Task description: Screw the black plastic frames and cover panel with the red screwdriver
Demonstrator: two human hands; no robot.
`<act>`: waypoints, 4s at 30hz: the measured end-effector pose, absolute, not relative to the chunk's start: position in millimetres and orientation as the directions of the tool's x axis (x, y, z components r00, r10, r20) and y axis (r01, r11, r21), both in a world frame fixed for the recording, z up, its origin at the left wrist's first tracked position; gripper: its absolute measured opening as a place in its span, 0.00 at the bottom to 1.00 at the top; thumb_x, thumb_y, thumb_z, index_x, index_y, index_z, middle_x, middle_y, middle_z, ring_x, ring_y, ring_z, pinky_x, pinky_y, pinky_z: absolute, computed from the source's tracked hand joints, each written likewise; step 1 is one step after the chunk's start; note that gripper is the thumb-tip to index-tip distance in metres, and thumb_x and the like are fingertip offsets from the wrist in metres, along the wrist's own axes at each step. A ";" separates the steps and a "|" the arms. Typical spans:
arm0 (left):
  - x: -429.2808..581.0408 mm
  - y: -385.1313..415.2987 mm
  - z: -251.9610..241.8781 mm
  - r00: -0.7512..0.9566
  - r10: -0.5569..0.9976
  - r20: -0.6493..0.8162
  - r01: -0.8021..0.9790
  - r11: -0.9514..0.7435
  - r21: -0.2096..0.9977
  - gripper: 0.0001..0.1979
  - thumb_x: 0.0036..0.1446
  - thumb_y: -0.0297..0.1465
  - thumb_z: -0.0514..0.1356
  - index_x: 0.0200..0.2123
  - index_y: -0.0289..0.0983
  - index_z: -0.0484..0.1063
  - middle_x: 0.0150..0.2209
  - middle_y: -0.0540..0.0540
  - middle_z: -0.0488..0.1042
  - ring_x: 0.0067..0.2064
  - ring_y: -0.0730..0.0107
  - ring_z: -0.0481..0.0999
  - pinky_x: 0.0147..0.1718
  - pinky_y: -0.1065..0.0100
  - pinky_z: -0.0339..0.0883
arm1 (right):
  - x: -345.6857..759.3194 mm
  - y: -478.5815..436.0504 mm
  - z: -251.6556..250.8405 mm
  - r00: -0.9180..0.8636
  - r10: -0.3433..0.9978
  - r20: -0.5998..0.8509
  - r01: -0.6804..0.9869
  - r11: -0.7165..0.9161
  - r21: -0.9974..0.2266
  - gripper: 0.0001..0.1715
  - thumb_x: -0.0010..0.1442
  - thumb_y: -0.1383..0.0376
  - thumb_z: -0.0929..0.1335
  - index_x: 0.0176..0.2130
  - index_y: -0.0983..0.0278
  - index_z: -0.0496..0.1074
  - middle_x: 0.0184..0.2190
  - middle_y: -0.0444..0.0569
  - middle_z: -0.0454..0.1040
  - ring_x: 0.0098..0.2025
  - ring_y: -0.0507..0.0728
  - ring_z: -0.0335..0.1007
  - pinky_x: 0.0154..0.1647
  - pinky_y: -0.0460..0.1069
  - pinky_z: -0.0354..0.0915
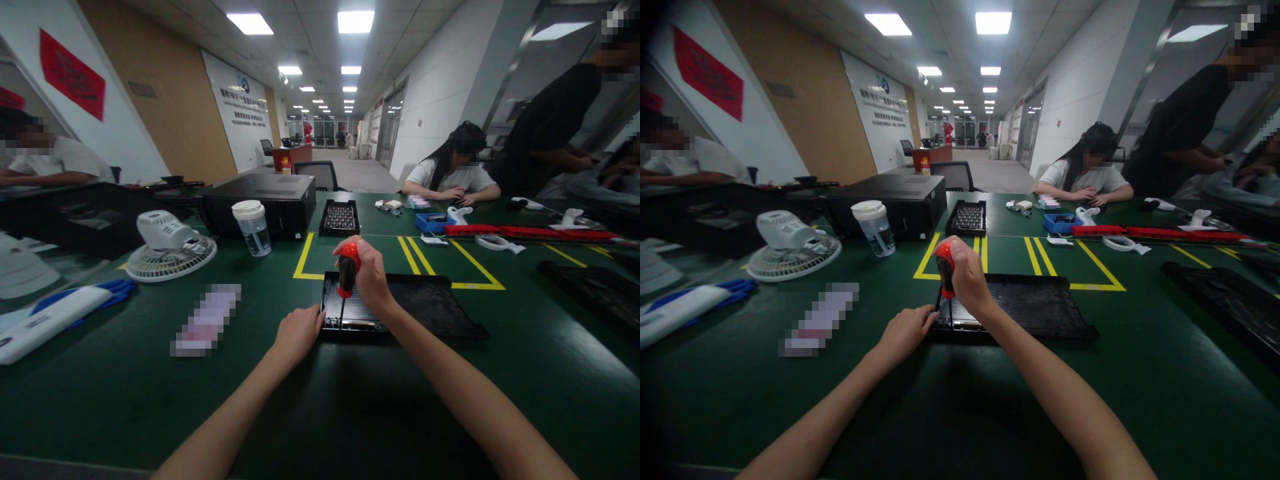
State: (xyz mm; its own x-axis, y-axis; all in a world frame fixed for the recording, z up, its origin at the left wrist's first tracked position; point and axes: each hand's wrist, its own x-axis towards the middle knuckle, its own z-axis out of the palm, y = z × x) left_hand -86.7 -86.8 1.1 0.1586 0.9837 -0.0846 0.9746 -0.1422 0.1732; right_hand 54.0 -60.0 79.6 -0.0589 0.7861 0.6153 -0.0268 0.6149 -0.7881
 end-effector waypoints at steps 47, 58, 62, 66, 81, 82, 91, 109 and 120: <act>-87.4 -86.9 -0.5 0.159 0.984 -0.083 0.976 -0.144 0.163 0.18 0.61 0.41 0.43 0.42 0.40 0.68 0.37 0.43 0.75 0.39 0.63 0.75 0.34 0.67 0.66 | 75.1 -46.5 88.6 -0.311 0.743 0.593 -0.141 0.581 -0.802 0.18 0.58 0.53 0.62 0.28 0.65 0.64 0.23 0.44 0.65 0.25 0.50 0.60 0.27 0.46 0.58; -87.4 -87.5 1.0 0.156 0.983 -0.095 0.976 -0.138 0.168 0.18 0.61 0.40 0.43 0.43 0.40 0.68 0.38 0.42 0.75 0.39 0.64 0.75 0.36 0.67 0.65 | 73.1 -45.6 85.5 -0.337 0.751 0.568 -0.258 0.507 -0.823 0.15 0.56 0.56 0.64 0.28 0.64 0.60 0.25 0.43 0.66 0.23 0.49 0.62 0.24 0.45 0.60; -87.4 -87.0 -0.7 0.155 0.984 -0.087 0.977 -0.139 0.164 0.18 0.61 0.40 0.43 0.42 0.40 0.68 0.37 0.43 0.75 0.38 0.63 0.75 0.34 0.67 0.65 | 72.9 -45.9 86.2 -0.336 0.750 0.570 -0.278 0.500 -0.820 0.14 0.56 0.57 0.65 0.28 0.64 0.60 0.24 0.42 0.65 0.24 0.49 0.64 0.26 0.46 0.63; -87.1 -86.8 -0.3 0.157 0.984 -0.083 0.978 -0.143 0.153 0.18 0.61 0.40 0.43 0.43 0.40 0.68 0.37 0.42 0.75 0.39 0.63 0.75 0.35 0.67 0.65 | 72.2 -46.4 86.8 -0.356 0.745 0.563 -0.315 0.472 -0.823 0.14 0.55 0.58 0.66 0.28 0.64 0.59 0.24 0.42 0.66 0.25 0.49 0.66 0.27 0.46 0.65; -86.0 -87.5 2.9 0.150 0.984 -0.100 0.978 -0.132 0.163 0.18 0.61 0.40 0.43 0.43 0.40 0.68 0.37 0.42 0.75 0.39 0.62 0.75 0.34 0.67 0.66 | 74.7 -49.7 90.0 -0.338 0.760 0.555 -0.250 0.496 -0.831 0.16 0.53 0.61 0.68 0.27 0.63 0.55 0.24 0.42 0.69 0.26 0.50 0.70 0.27 0.45 0.66; -86.2 -87.3 2.2 0.151 0.984 -0.097 0.978 -0.134 0.160 0.18 0.61 0.40 0.43 0.43 0.40 0.68 0.38 0.42 0.75 0.39 0.61 0.75 0.34 0.66 0.66 | 74.8 -50.2 90.4 -0.331 0.766 0.552 -0.235 0.500 -0.834 0.16 0.53 0.61 0.68 0.27 0.63 0.55 0.23 0.42 0.69 0.26 0.50 0.70 0.27 0.45 0.66; -84.5 -87.4 4.6 0.128 0.984 -0.124 0.982 -0.108 0.157 0.19 0.61 0.41 0.43 0.44 0.40 0.68 0.39 0.41 0.75 0.40 0.62 0.75 0.36 0.67 0.65 | 75.2 -55.0 93.5 -0.268 0.791 0.551 -0.082 0.551 -0.830 0.17 0.52 0.58 0.68 0.26 0.63 0.55 0.23 0.42 0.68 0.23 0.49 0.65 0.25 0.45 0.64; -86.8 -84.9 -2.6 0.147 0.986 -0.080 0.976 -0.132 0.171 0.19 0.61 0.41 0.43 0.45 0.41 0.68 0.38 0.42 0.75 0.40 0.63 0.75 0.36 0.66 0.65 | 68.2 -65.3 96.6 -0.113 0.739 0.664 0.151 0.673 -0.724 0.18 0.50 0.60 0.69 0.23 0.64 0.56 0.21 0.40 0.60 0.21 0.46 0.57 0.19 0.42 0.54; -86.8 -84.8 -4.9 0.156 0.986 -0.061 0.979 -0.146 0.145 0.19 0.61 0.41 0.42 0.43 0.41 0.69 0.36 0.42 0.75 0.38 0.61 0.75 0.34 0.66 0.65 | 61.8 -68.6 95.3 -0.021 0.702 0.712 0.343 0.674 -0.654 0.21 0.51 0.56 0.68 0.22 0.64 0.53 0.19 0.38 0.54 0.19 0.45 0.47 0.18 0.42 0.47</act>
